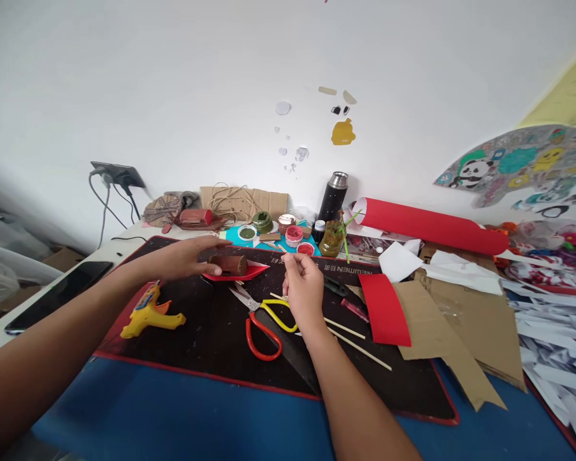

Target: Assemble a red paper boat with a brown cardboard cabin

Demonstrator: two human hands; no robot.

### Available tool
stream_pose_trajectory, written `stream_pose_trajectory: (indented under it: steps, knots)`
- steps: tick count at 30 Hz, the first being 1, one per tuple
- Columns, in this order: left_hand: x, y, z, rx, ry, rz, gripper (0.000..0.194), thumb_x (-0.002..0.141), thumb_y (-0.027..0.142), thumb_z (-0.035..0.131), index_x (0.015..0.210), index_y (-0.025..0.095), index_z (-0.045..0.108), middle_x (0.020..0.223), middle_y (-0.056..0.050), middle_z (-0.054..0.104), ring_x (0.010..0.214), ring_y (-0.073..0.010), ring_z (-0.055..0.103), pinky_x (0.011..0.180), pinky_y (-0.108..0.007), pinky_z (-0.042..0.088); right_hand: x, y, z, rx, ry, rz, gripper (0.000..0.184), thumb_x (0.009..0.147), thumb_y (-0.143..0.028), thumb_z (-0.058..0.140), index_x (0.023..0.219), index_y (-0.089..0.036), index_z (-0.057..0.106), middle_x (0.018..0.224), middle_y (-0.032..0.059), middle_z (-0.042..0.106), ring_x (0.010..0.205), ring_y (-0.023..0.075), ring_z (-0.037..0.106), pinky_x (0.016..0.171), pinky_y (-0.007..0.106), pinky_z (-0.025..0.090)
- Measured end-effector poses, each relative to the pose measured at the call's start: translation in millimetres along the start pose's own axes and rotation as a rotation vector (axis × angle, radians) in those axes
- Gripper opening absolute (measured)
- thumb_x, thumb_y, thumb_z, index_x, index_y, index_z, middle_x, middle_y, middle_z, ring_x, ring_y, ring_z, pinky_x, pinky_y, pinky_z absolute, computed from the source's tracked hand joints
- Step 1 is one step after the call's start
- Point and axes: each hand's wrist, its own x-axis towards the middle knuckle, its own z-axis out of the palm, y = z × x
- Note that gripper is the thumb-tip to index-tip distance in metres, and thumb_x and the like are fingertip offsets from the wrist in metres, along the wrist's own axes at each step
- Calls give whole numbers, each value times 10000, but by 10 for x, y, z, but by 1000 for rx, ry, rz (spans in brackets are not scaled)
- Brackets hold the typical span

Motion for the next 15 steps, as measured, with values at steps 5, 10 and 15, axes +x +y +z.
stream_pose_trajectory:
  steps: [5, 10, 15]
  knots:
    - [455, 91, -162, 36, -2, -36, 603, 989, 527, 563, 1484, 198, 661, 1448, -126, 749, 1283, -316, 717, 1069, -391, 544, -25, 31, 31, -47, -15, 0, 432, 896, -637, 737, 916, -207, 700, 529, -83, 483, 404, 116, 443, 395, 245, 330]
    - [1091, 322, -89, 338, -201, 24, 532, 1015, 412, 511, 1474, 208, 686, 1365, -130, 794, 1215, -318, 750, 1000, -375, 556, -98, 67, 74, -227, -73, -113, 322, 990, -533, 643, 908, -228, 704, 583, -40, 563, 483, 154, 505, 493, 277, 399]
    - [1572, 461, 139, 456, -278, 25, 451, 961, 350, 576, 1338, 202, 776, 1303, -178, 809, 1166, -366, 763, 964, -412, 565, -205, 41, 89, -479, -192, -378, 255, 1061, -400, 598, 951, -226, 748, 800, 25, 760, 701, 186, 676, 690, 288, 470]
